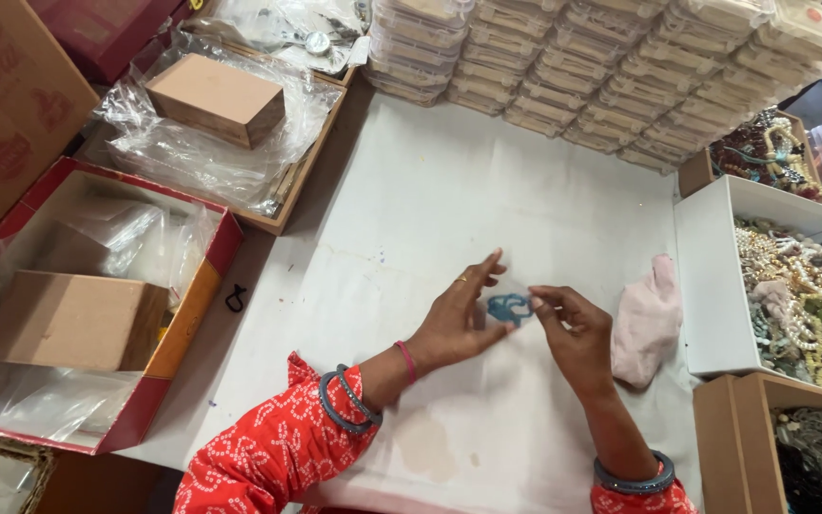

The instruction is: The person wipes a blue beaded necklace with a pink cloth, coils it, and places it into a small plastic bag. They then place the bag into a beige pouch. Finally, they wipe a clear plastic container with the cloth.

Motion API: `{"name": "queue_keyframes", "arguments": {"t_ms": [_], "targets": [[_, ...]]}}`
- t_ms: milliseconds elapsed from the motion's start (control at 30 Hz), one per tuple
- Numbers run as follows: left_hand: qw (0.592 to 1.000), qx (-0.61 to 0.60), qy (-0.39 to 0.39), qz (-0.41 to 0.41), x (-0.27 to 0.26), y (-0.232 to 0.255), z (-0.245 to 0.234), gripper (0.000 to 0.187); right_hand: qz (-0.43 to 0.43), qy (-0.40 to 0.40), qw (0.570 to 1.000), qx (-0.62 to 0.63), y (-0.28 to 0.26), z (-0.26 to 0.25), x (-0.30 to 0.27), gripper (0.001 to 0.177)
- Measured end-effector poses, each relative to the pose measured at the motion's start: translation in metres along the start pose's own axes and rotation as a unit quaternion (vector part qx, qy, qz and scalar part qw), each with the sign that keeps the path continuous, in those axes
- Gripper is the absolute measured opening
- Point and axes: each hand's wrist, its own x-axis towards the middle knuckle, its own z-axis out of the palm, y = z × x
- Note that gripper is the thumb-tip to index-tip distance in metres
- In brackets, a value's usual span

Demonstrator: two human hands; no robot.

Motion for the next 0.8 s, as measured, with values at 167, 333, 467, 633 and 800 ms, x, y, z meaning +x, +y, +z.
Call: {"name": "queue_keyframes", "arguments": {"t_ms": [167,333,467,633,800], "targets": [[0.99,-0.109,0.007,-0.095,0.001,-0.034,0.009,0.076,-0.082,0.016,0.991,-0.109,-0.008,-0.003,0.005,0.015],[0.987,-0.124,-0.008,-0.099,0.006,-0.022,0.001,0.053,-0.103,-0.034,0.976,-0.19,0.0,-0.002,0.005,0.014],[0.981,-0.111,-0.027,-0.155,0.002,-0.025,0.005,0.054,-0.07,0.028,0.996,-0.044,0.003,-0.002,0.005,0.015],[0.977,-0.175,-0.021,-0.116,0.003,-0.036,0.012,0.053,0.005,0.016,0.994,0.107,0.033,-0.008,0.005,0.013],[0.924,-0.304,-0.102,-0.208,0.003,-0.06,0.025,0.047,0.075,0.037,0.957,0.278,0.053,-0.009,0.01,0.013]]}}
